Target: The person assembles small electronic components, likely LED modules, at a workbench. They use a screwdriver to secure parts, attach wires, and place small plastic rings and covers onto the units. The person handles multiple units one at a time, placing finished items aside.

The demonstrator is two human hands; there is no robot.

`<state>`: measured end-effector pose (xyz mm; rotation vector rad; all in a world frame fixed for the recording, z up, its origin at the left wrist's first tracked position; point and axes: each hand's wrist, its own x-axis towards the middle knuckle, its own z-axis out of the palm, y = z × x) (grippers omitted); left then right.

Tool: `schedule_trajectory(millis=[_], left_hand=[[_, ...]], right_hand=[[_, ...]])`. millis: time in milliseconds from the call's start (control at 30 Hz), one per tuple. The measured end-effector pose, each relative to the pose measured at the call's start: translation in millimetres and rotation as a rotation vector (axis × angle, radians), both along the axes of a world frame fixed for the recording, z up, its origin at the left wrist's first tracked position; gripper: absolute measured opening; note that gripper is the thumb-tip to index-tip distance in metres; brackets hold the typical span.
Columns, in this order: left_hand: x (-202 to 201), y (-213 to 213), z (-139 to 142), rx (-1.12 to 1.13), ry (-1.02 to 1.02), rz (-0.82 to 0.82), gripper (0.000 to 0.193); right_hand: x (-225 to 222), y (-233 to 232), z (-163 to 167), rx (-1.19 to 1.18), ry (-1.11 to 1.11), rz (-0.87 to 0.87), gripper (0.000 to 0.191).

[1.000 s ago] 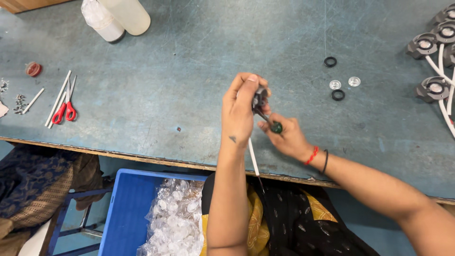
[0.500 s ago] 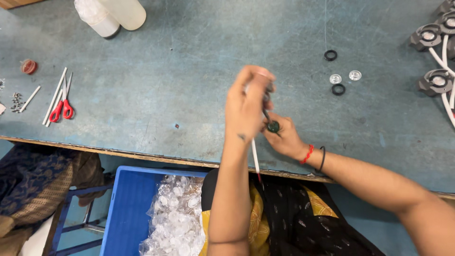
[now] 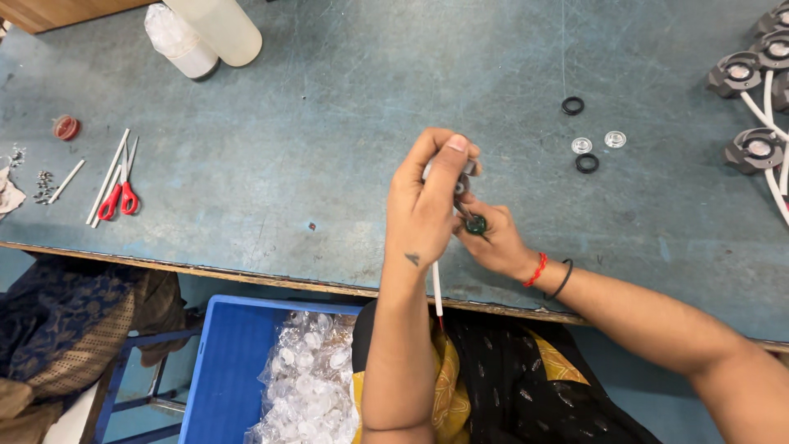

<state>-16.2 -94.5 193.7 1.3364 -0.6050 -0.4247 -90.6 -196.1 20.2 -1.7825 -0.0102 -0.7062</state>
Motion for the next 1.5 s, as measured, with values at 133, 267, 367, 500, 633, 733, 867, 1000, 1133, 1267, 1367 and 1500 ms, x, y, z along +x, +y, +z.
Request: schedule_trajectory(millis=[133,267,367,500,633,733,867,1000,1133,1267,1367,1500], left_hand=[[4.0,-2.4,-1.7,0.005,0.046,0.01,0.022],[2.8,0.3,-0.3,-0.01,0.061,-0.003,0.023],[0.3,1.7,0.9,-0.032,-0.029,-0.022,0.023],[6.6,-4.7,0.8,0.022,0.088,0.042,0.023],[0.9,-3.4,-8.8,0.033,0.002,0.02,0.022],[4.4,-4.8,-17.9,-0.045,0.071,-0.012,0.022],[13.6,-2.6,-27.5,-0.193,0.232,-0.016,0.023],[18.9,10.2,-28.2,-0.568,0.437,-0.125,0.031],[15.0,15.0,-23.7,-0.686,0.569,-0.258,0.032],[8.8,9.4,-21.7,-0.676,0.575,-0.306,0.032],[6.9,7.2,-22.0,-0.668,0.58,-0.315,0.032],[6.0,7.7,-22.3,-0.661,0.542,-0.333,0.034]], right_hand=[[-0.4,0.0,0.2,-0.045,0.185,-0.057,0.018],[0.9,-0.2,1.2,-0.001,0.002,0.001,0.014],[0.7,-2.1,2.7,-0.04,0.001,-0.03,0.015],[-0.8,-1.9,5.0,-0.027,0.22,-0.056,0.032],[-2.0,-2.6,8.5,0.021,0.011,0.025,0.018],[-2.2,-3.2,8.5,-0.017,0.135,-0.032,0.024],[-2.8,-7.4,2.8,-0.049,0.23,-0.089,0.039],[-4.5,-18.9,-3.6,0.187,0.058,-0.143,0.025],[-0.8,-32.8,-4.2,0.514,0.075,-0.1,0.028],[2.7,-37.0,-3.6,0.545,0.066,-0.1,0.028],[2.7,-36.4,-4.2,0.558,0.081,-0.1,0.028],[1.5,-36.6,-4.4,0.56,0.093,-0.077,0.029]])
